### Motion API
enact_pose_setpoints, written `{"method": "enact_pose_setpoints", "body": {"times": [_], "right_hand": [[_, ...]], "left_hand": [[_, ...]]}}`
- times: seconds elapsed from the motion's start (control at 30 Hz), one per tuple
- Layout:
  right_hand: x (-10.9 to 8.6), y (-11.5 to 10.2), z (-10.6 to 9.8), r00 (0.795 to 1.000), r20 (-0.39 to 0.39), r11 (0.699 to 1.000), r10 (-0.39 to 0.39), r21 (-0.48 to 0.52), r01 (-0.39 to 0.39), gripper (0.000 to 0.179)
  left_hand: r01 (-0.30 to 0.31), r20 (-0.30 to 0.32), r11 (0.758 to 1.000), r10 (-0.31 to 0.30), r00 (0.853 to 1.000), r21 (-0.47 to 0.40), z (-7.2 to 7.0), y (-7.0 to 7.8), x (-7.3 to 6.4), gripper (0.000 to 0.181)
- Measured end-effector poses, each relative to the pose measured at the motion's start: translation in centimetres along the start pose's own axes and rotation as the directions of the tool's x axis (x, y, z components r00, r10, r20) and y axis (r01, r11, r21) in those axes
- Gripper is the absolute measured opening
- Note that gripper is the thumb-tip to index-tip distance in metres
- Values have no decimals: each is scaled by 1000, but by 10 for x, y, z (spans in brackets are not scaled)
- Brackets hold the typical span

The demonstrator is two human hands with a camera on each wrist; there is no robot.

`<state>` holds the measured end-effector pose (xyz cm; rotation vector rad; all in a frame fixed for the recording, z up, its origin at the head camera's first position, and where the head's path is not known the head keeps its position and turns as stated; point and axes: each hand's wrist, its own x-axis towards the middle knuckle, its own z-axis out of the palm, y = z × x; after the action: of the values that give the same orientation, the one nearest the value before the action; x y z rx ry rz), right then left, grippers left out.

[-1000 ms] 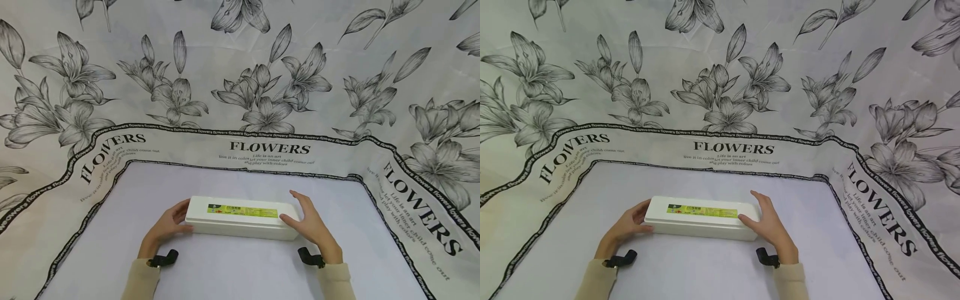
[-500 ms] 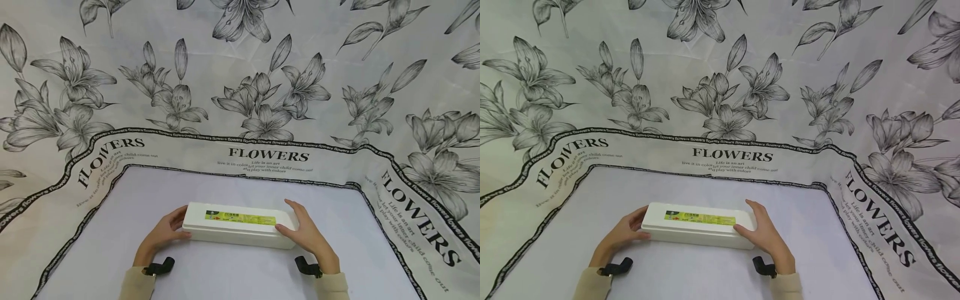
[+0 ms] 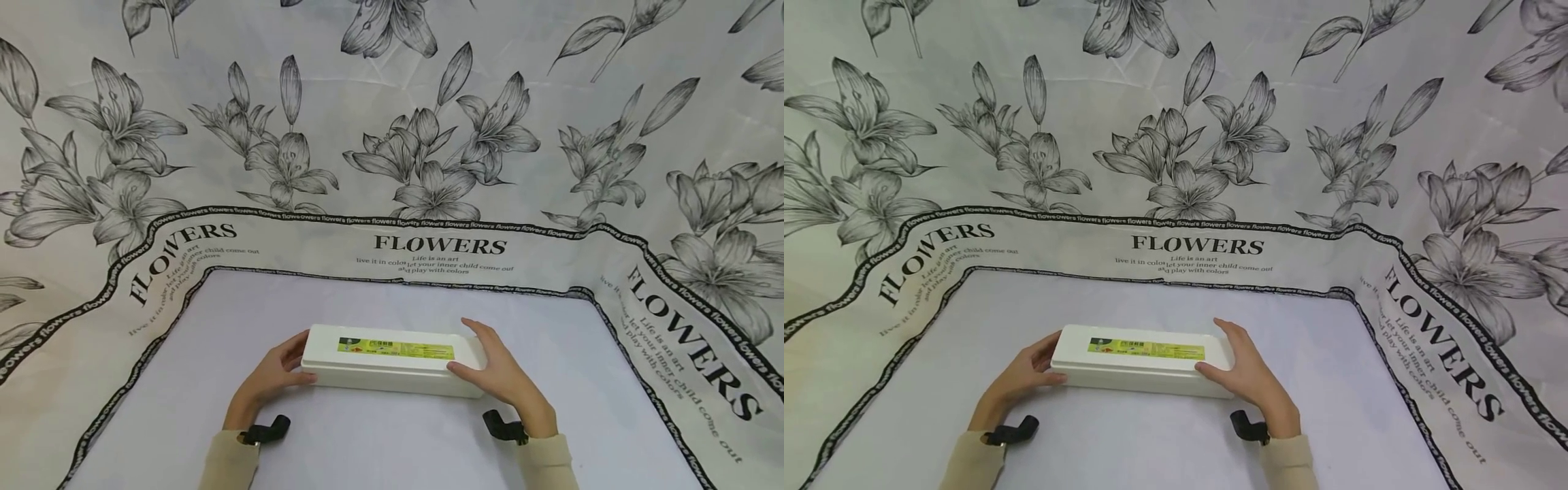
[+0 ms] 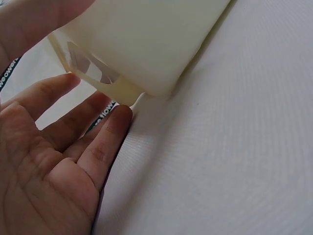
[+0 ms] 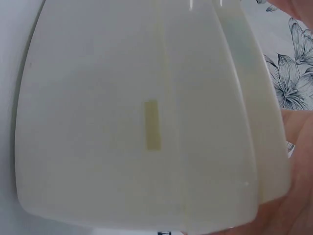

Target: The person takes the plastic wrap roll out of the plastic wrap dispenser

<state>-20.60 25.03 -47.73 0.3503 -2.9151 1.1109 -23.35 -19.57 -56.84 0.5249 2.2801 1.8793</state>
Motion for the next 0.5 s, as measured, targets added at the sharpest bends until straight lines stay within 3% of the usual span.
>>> {"method": "enact_pose_setpoints", "body": {"times": [0.23,0.5], "right_hand": [[-1,-4,5,1000,28,1000,-2,-9,2,96],[2,-7,4,999,46,999,7,-46,-5,94]], "left_hand": [[9,11,1000,-9,1000,7,1,-1,-4,100],[-11,15,1000,11,1000,5,-1,1,0,98]]}}
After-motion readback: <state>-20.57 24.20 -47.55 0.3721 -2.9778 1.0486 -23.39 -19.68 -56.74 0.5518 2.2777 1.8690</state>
